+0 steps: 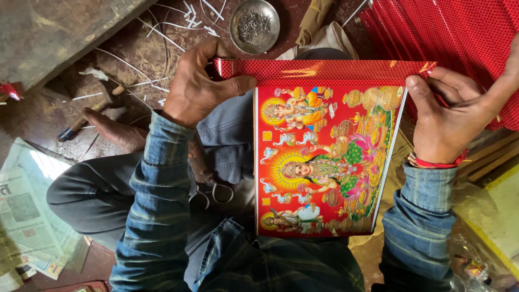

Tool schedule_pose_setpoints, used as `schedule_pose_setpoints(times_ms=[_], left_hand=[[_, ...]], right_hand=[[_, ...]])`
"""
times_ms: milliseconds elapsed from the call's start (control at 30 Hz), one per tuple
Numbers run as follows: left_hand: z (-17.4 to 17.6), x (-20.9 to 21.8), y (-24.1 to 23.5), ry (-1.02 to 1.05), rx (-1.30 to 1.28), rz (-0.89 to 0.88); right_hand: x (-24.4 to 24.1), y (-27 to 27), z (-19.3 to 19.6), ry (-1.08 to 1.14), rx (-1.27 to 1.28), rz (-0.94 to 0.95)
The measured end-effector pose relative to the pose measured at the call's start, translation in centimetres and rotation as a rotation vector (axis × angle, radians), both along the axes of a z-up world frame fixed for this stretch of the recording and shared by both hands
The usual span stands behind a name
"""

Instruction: The person sits on the floor and frames printed pictures of Hindu deities by attaching red mesh borders. Using shears, the person cuts strips of red mesh, folds them over the edges of the picture, and secures them with staples from a handheld stapler. The person repeats this process for multiple pictures, handling each one individually.

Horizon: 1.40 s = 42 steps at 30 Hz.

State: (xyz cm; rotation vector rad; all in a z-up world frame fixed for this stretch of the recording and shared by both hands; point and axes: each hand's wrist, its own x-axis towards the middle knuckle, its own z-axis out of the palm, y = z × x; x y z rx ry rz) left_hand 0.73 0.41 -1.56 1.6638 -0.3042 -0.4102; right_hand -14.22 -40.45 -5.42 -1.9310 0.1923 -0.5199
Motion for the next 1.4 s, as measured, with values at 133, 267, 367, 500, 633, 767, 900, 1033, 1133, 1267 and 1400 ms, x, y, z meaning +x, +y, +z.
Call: schedule_pose_setpoints(times_ms=[133, 267, 367, 500, 633, 767, 900, 1033, 1133, 1267, 1400], left_hand=[[0.0, 0.0, -0.1, -0.014, -0.04, -0.007], [0.0, -0.1, -0.1, -0.013, -0.021, -0.004], [-0.1, 0.0, -0.1, -0.042, -0.01, 0.001], [-0.4, 0.0, -0.2, -0.001, -0.017, -0.006], [-0.5, 0.0, -0.4, 0.038, -0.082, 0.017], [-0.5, 0.0, -0.7, 0.132, -0.189, 0.029], [-0.4, 0.1, -0.6, 0.226, -0.248, 0.034], [-0.4, 0.1, -0.4, 0.123, -0.169, 0.014], [-0.5, 0.0, -0.5, 0.116, -0.191, 0.011], [-0.6, -0.1, -0.5, 0.106, -0.197, 0.012], [-1.0, -0.1, -0.4, 0.123, -0.187, 0.016]], right_hand=[[-0.1, 0.1, 0.1, -0.019, -0.042, 0.014], [0.0, 0.5, 0.5, -0.023, -0.052, 0.013], [0.1, 0.7, 0.8, -0.031, -0.038, 0.011], [0.0, 0.6, 0.6, -0.041, -0.019, 0.025], [-0.1, 0.4, 0.2, -0.03, 0.069, 0.03], [0.2, 0.2, -0.2, -0.012, 0.131, 0.01], [0.2, 0.1, -0.2, -0.018, 0.148, 0.027], [0.5, 0.3, 0.4, 0.005, 0.15, 0.039], [0.5, 0.7, 1.0, 0.009, 0.202, 0.026], [0.7, 2.1, 1.3, -0.032, 0.236, -0.037], [1.1, 3.4, 0.2, -0.049, 0.6, -0.19]])
